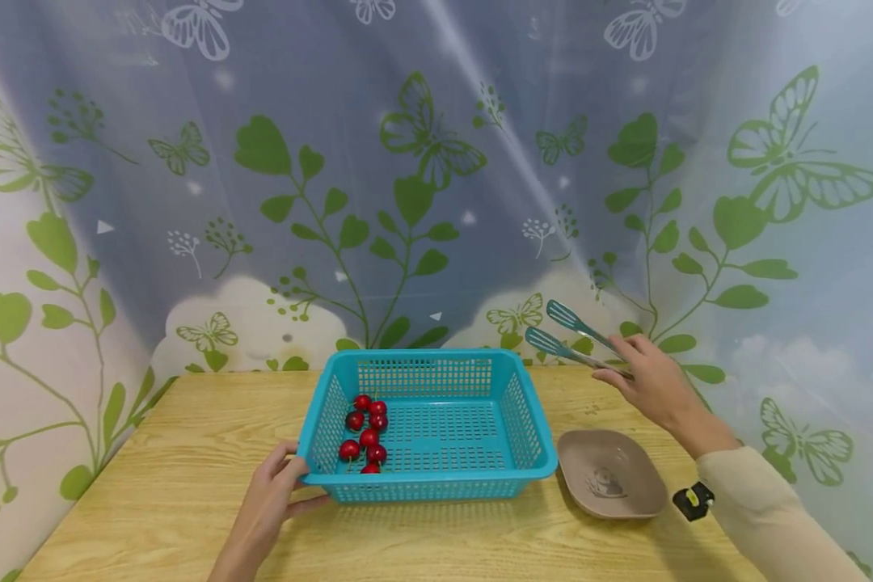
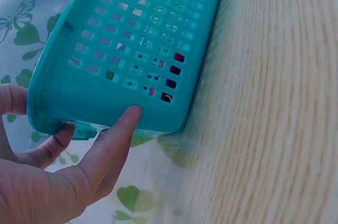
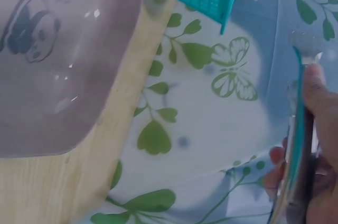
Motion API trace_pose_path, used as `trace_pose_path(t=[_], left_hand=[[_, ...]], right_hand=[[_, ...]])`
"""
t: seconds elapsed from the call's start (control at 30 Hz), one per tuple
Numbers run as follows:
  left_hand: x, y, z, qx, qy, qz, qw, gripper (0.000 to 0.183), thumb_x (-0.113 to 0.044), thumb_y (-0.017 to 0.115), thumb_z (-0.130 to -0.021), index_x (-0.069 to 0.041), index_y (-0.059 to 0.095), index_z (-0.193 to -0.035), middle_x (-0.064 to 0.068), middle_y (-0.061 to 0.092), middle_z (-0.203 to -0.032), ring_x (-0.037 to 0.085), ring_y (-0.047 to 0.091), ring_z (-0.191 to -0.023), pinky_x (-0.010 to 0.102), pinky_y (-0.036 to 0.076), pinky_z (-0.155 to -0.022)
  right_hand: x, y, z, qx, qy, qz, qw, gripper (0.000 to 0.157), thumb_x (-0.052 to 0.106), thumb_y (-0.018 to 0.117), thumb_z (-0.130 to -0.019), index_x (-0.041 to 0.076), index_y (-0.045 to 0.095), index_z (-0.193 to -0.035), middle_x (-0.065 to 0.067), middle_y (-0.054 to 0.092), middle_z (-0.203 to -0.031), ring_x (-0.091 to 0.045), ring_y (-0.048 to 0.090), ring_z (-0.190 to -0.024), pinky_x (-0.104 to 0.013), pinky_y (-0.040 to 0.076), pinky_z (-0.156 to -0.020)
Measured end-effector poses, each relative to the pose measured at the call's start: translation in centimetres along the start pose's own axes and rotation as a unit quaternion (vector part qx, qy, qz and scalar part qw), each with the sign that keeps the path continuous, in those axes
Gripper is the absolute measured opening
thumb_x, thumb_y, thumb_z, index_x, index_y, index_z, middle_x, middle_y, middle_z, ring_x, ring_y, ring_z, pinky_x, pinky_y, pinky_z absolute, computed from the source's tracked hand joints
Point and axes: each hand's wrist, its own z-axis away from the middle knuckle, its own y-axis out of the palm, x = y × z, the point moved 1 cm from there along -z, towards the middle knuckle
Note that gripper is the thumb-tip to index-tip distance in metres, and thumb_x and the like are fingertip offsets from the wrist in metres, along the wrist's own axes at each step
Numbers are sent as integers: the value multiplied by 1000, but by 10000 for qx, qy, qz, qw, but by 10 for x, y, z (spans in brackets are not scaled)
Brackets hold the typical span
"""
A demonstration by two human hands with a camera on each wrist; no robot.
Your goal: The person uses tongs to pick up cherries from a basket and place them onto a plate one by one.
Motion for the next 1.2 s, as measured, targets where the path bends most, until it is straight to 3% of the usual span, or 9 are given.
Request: trace_pose_path(t=[0.17, 0.37, 0.5, 0.7, 0.93, 1.2], left_hand=[[-1, 0, 1, -11, 9, -20, 10000, 36, -13, 45, -100, 3, 51, -131, 30, 50, -146, 24, 72, -101, 49, 67, -85], [-1, 1, 1, -16, 2, -4, 10000, 35, -13, 45, -99, 3, 51, -130, 30, 50, -145, 25, 72, -102, 51, 67, -86], [-2, 0, 0, -18, -23, 1, 10000, 35, -13, 45, -99, 3, 51, -129, 31, 49, -146, 26, 72, -103, 51, 67, -86], [-1, 0, 0, -17, -67, -10, 10000, 35, -13, 43, -99, 2, 50, -129, 31, 48, -146, 26, 72, -102, 52, 67, -86], [-1, 1, 0, -31, -91, 15, 10000, 35, -14, 44, -99, 3, 50, -129, 30, 47, -146, 26, 72, -101, 52, 67, -86], [0, 0, -1, -56, -24, 9, 10000, 33, -13, 44, -99, 3, 51, -127, 30, 48, -146, 25, 72, -101, 51, 67, -86]], right_hand=[[9, 1, -9, 89, -328, -121, 9993, 58, 9, 86, -79, -14, 62, -126, -21, 62, -96, -16, 50, -67, -33, 47, -52], [18, 0, -15, 274, -101, 186, 9994, 51, 18, 81, -86, -4, 61, -128, -22, 66, -110, -35, 64, -88, -51, 58, -63], [26, 0, -20, 76, -215, 427, 9988, 52, 22, 82, -85, 0, 63, -129, -18, 67, -111, -35, 64, -88, -46, 56, -55], [41, 5, -32, -27, -310, -104, 9995, 55, 20, 87, -80, 1, 69, -129, -16, 71, -116, -35, 68, -100, -46, 60, -60], [59, 13, -47, 885, -321, -718, 9930, 60, 17, 86, -81, 6, 66, -136, -15, 70, -129, -38, 66, -113, -58, 59, -92], [79, 20, -63, 1498, -256, -857, 9847, 58, 24, 81, -88, 11, 63, -141, -16, 65, -140, -41, 61, -127, -60, 58, -97]])
